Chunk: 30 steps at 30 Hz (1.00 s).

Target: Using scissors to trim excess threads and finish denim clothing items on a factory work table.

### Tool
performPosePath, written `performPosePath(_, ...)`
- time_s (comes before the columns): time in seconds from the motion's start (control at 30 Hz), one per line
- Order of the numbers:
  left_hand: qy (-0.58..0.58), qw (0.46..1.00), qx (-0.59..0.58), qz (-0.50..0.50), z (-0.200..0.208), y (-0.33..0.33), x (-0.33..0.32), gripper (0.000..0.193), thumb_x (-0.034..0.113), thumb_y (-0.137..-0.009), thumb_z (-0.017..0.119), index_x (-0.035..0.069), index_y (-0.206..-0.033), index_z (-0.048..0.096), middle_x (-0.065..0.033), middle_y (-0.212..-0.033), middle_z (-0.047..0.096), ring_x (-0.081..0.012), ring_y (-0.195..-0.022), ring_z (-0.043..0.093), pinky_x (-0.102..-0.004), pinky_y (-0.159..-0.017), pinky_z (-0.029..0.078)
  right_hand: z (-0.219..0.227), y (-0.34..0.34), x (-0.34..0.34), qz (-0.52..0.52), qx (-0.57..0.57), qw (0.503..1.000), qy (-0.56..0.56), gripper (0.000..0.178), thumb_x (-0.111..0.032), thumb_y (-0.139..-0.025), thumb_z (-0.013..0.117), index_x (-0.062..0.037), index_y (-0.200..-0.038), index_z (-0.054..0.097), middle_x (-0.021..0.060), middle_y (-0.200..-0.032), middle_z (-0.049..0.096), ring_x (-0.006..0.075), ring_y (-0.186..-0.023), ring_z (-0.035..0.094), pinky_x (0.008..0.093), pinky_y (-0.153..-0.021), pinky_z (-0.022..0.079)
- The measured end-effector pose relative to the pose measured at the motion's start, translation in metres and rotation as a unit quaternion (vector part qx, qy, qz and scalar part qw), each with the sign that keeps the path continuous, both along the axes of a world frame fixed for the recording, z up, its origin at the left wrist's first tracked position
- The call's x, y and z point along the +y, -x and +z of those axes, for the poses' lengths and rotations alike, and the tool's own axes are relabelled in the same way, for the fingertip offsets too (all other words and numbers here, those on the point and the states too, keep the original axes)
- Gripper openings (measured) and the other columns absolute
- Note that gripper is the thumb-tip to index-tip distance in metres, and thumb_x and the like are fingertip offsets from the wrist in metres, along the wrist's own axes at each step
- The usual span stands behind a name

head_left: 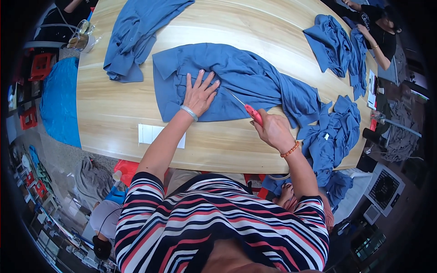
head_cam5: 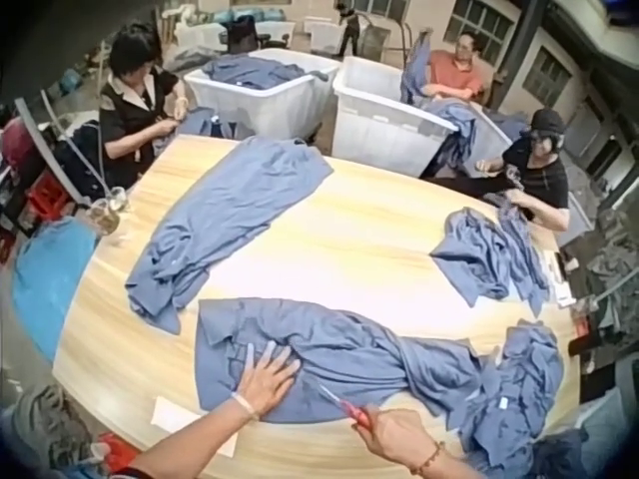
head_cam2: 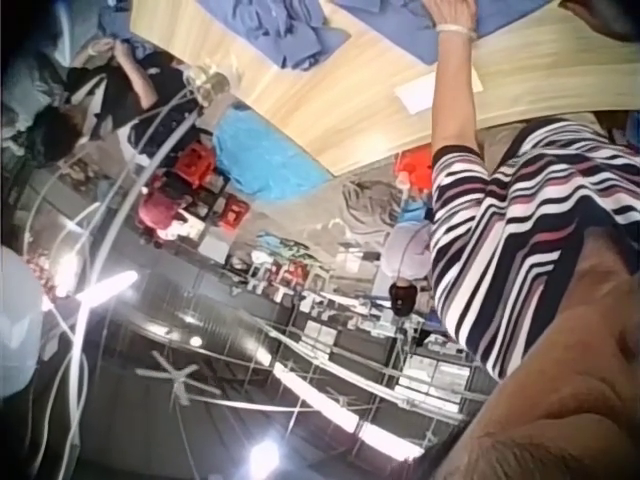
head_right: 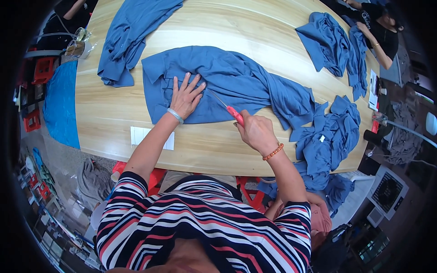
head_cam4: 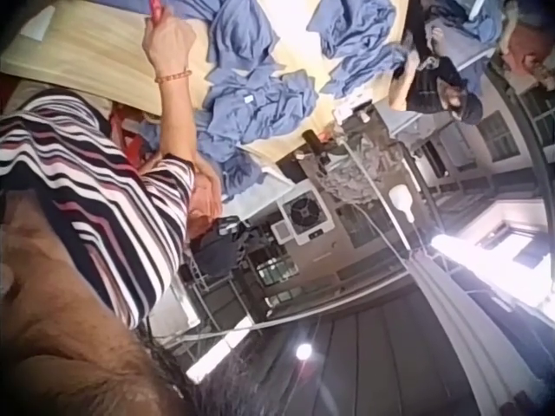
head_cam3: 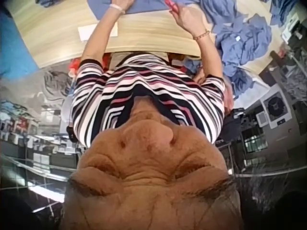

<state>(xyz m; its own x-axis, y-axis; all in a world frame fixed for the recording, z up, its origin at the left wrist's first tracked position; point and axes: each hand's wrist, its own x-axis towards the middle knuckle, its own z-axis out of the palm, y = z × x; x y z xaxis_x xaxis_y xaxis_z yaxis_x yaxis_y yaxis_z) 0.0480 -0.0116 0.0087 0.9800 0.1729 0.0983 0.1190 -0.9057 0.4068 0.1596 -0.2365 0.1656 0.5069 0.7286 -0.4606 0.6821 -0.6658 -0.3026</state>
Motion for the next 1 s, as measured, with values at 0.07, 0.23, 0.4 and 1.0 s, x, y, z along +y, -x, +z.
performPosePath(0.07, 0.004, 1.000, 0.000, -0.002, -0.001, 0.001, -0.002, 0.039, 0.025, -0.088, 0.058, 0.023, -0.127, 0.057, -0.0036, -0.147, 0.036, -0.0314, -0.139, 0.024, -0.0633, -0.108, 0.010, -0.002, 0.003, 0.011, 0.003, -0.011, 1.000, -0.002, 0.025, -0.028, -0.084, 0.062, -0.0043, -0.091, 0.055, 0.0176, -0.062, 0.061, 0.0354, -0.063, 0.063, 0.0463, -0.057, 0.048)
performPosePath(0.23, 0.007, 1.000, 0.006, -0.005, 0.001, 0.001, 0.004, 0.037, 0.028, -0.086, 0.060, 0.024, -0.124, 0.060, -0.0023, -0.148, 0.034, -0.0313, -0.140, 0.023, -0.0627, -0.109, 0.009, -0.003, -0.001, 0.030, 0.027, -0.001, 0.999, -0.046, 0.026, -0.029, -0.083, 0.063, -0.0039, -0.085, 0.056, 0.0179, -0.064, 0.062, 0.0359, -0.064, 0.063, 0.0467, -0.059, 0.048)
performPosePath(0.4, 0.052, 0.995, 0.064, -0.062, 0.031, -0.004, 0.014, 0.092, 0.046, -0.063, 0.078, 0.018, -0.141, 0.038, -0.0109, -0.150, 0.028, -0.0312, -0.140, 0.022, -0.0541, -0.112, 0.012, 0.001, -0.008, -0.001, -0.021, -0.026, 0.999, -0.018, 0.027, -0.031, -0.083, 0.062, -0.0042, -0.087, 0.057, 0.0173, -0.064, 0.062, 0.0358, -0.064, 0.063, 0.0467, -0.059, 0.048)
performPosePath(1.0, 0.568, 0.816, 0.112, -0.006, 0.097, -0.013, 0.058, 0.029, 0.013, -0.087, 0.050, 0.000, -0.111, 0.058, -0.0020, -0.097, 0.061, -0.0068, -0.084, 0.053, -0.0246, -0.076, 0.045, -0.039, 0.015, -0.058, -0.103, 0.114, 0.988, 0.015, 0.028, -0.031, -0.084, 0.059, -0.0062, -0.096, 0.059, 0.0184, -0.078, 0.066, 0.0366, -0.075, 0.065, 0.0462, -0.071, 0.050)
